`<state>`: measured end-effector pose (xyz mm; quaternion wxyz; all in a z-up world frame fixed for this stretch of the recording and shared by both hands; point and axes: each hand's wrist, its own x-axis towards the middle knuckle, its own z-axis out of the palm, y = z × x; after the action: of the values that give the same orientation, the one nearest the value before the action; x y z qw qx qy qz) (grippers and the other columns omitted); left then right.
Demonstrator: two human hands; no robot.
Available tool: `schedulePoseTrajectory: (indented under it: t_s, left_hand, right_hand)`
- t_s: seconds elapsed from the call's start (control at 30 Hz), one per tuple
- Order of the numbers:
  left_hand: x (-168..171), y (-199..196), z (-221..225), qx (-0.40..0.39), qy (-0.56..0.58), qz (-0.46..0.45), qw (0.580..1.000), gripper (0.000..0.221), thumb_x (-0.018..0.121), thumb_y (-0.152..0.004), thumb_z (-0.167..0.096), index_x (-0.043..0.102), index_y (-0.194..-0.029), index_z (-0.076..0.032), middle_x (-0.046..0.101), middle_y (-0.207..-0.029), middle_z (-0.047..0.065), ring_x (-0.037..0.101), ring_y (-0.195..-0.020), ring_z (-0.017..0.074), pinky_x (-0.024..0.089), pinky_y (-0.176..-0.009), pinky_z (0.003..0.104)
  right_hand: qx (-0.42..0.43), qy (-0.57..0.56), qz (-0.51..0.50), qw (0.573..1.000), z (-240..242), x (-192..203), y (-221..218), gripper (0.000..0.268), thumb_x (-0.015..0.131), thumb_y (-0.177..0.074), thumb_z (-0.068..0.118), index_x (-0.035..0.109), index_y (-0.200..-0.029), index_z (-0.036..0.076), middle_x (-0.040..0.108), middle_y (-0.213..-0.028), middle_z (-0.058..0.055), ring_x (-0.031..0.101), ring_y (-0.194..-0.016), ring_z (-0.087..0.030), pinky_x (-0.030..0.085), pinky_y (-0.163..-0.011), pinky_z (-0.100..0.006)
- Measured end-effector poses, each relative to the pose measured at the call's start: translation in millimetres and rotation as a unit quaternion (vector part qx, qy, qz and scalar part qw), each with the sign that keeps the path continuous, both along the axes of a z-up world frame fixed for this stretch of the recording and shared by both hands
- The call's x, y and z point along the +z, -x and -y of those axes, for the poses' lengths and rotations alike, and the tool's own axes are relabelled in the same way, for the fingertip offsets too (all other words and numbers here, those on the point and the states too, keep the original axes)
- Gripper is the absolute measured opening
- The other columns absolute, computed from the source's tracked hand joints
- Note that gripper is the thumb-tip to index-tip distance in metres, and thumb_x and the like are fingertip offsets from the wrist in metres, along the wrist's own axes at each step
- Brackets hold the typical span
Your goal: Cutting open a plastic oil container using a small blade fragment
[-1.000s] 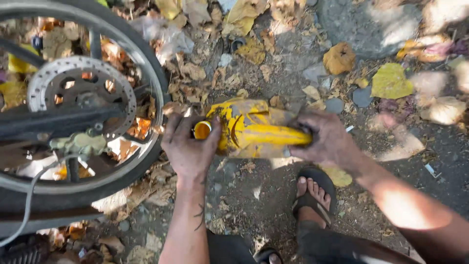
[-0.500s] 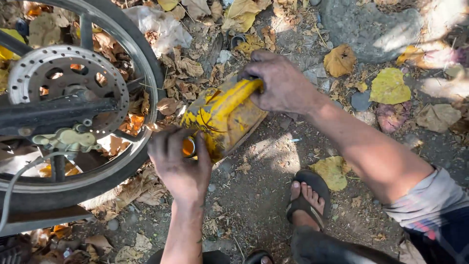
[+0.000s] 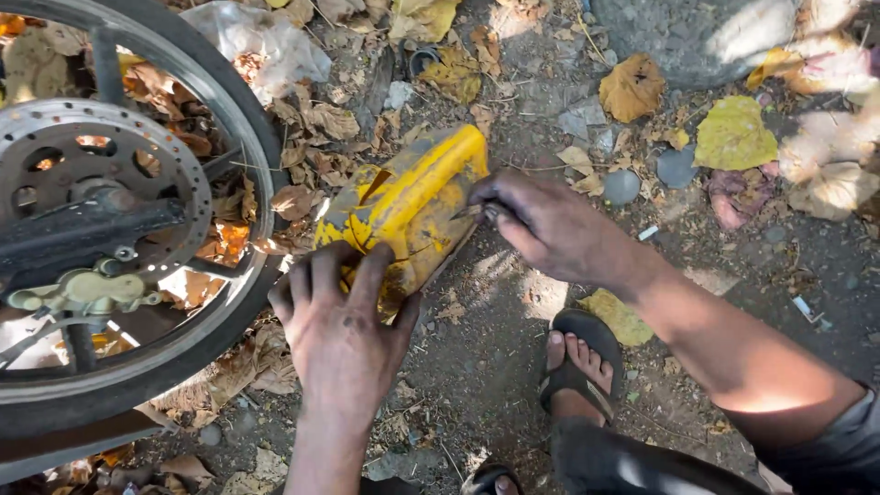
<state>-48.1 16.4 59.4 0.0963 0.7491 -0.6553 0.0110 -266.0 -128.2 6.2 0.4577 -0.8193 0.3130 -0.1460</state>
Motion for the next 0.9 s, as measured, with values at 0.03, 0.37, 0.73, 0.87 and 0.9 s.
schedulePoseTrajectory:
  t_s: [0.03,0.37,0.73,0.87,0.9]
  left_hand:
    - [-2.6,3.7,0.3,-0.002,-0.001,-0.002,1.000,0.058,0.091,-0.068,-0.043,0.076,-0.119,-0.022,0.062,-0.114,0.013,0.058,-0.101,0.0306,0.045,-0.089,0.053]
    - [-12.6,24.4,0.7,0.001,0.051,-0.001,0.999,0.051,0.083,-0.067,-0.022,0.068,-0.114,-0.012,0.055,-0.127,0.017,0.051,-0.119,0.0341,0.031,-0.104,0.055]
    - [-14.9,24.3,-6.4,-0.023,0.128,-0.036,0.991,0.040,0.084,-0.075,-0.017,0.070,-0.112,-0.010,0.066,-0.120,0.009,0.057,-0.111,0.0262,0.032,-0.112,0.058]
    - [-10.9,24.8,-7.0,-0.024,0.100,-0.016,0.995,0.038,0.084,-0.081,-0.020,0.074,-0.117,-0.014,0.067,-0.117,0.005,0.055,-0.102,0.0220,0.032,-0.106,0.054]
    - [-9.1,24.9,-4.9,-0.015,0.080,0.006,0.997,0.041,0.085,-0.081,-0.024,0.075,-0.120,-0.017,0.066,-0.118,0.004,0.054,-0.102,0.0218,0.033,-0.102,0.051]
  right_hand:
    - [-0.002,-0.001,-0.002,1.000,-2.7,-1.0,-1.7,0.027,0.046,-0.100,0.010,0.058,-0.124,0.008,0.069,-0.097,-0.011,0.058,-0.060,-0.015,0.052,-0.045,-0.026]
    - [0.024,0.190,0.059,0.980,-6.6,-9.9,-8.8,0.030,0.069,-0.092,0.003,0.065,-0.122,0.004,0.061,-0.115,-0.014,0.063,-0.078,-0.017,0.059,-0.064,-0.023]
    - [0.018,0.211,0.061,0.975,-4.0,-12.6,-4.7,0.030,0.067,-0.089,-0.002,0.071,-0.119,0.002,0.063,-0.115,-0.013,0.064,-0.096,-0.023,0.058,-0.085,-0.030]
    - [0.017,0.179,0.069,0.981,0.7,-18.1,-0.7,0.034,0.058,-0.095,-0.006,0.066,-0.126,0.005,0.071,-0.111,-0.013,0.064,-0.070,-0.015,0.058,-0.062,-0.025]
    - [0.019,0.162,0.079,0.983,2.8,-15.2,1.2,0.042,0.059,-0.090,-0.013,0.064,-0.128,0.004,0.073,-0.110,-0.014,0.064,-0.063,-0.016,0.056,-0.055,-0.025]
